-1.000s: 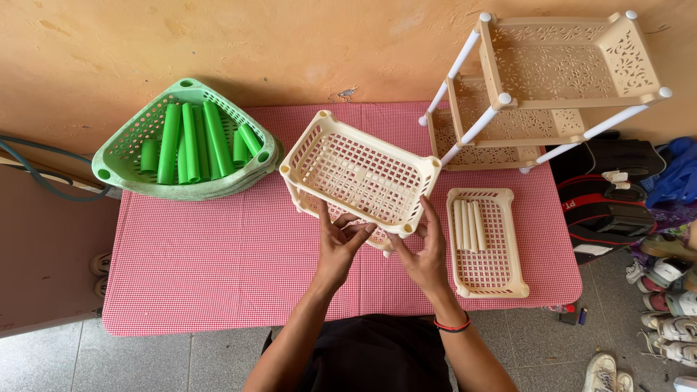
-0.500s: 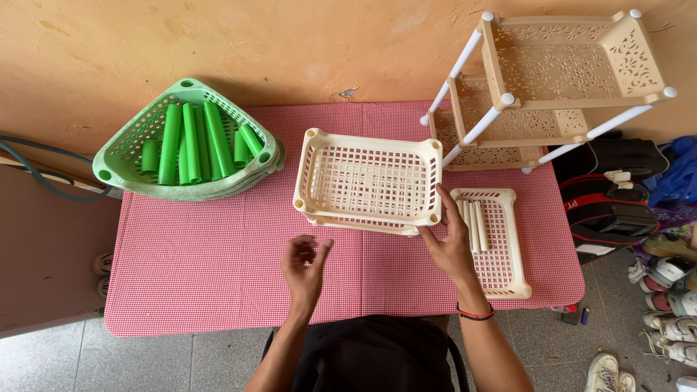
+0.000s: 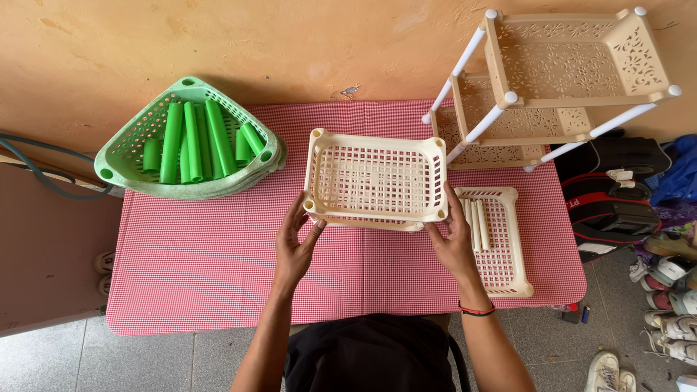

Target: The person assembles a small plastic shelving unit by inserting white cylindrical legs into the corner sockets of beige perforated trays. They repeatedly attach and detach legs to test fit, then stack trays to form a two-tier structure on a red-and-white checkered table.

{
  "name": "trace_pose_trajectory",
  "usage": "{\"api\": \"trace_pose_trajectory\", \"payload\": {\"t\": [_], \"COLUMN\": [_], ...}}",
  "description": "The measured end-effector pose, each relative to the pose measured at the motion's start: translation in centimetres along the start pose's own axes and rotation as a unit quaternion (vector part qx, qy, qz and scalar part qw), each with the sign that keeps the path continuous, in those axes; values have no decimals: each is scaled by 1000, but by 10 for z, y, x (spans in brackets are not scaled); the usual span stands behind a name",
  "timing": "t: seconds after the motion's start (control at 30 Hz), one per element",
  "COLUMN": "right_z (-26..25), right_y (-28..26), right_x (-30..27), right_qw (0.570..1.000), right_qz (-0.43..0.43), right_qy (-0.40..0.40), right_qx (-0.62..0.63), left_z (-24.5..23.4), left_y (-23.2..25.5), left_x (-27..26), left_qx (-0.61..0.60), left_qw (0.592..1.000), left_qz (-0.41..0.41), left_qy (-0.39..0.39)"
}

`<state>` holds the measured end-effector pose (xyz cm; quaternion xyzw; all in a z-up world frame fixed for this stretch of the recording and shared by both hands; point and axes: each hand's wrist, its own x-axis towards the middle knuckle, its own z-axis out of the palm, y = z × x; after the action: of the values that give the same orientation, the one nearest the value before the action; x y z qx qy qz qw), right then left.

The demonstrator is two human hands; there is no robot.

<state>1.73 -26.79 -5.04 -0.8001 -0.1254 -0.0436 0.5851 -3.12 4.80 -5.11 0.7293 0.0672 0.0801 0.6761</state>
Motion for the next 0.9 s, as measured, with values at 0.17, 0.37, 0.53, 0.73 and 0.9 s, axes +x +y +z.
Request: {"api": "trace_pose_trajectory", "payload": {"t": [0.17, 0.37, 0.53, 0.73, 0.9], "right_z": [1, -1, 2, 7, 12], "right_y": [-2, 1, 6, 9, 7], "right_x": [-2, 10, 30, 59, 71], "right_qw": [1000, 1000, 999, 997, 989], "right_qz": [-5, -20, 15, 37, 105], "right_qy": [0, 5, 11, 58, 107], "right_qx": [-5, -9, 35, -42, 1], "left_z": [-2, -3, 7, 28, 45], "left_y": [-10, -10, -9, -10, -8], "left_x": [-7, -27, -52, -73, -85], "left_qx": [-20, -36, -65, -56, -72], "left_qw": [999, 998, 997, 998, 994], "left_qz": [34, 49, 1, 4, 81], "left_qy": [25, 32, 33, 14, -34]}}
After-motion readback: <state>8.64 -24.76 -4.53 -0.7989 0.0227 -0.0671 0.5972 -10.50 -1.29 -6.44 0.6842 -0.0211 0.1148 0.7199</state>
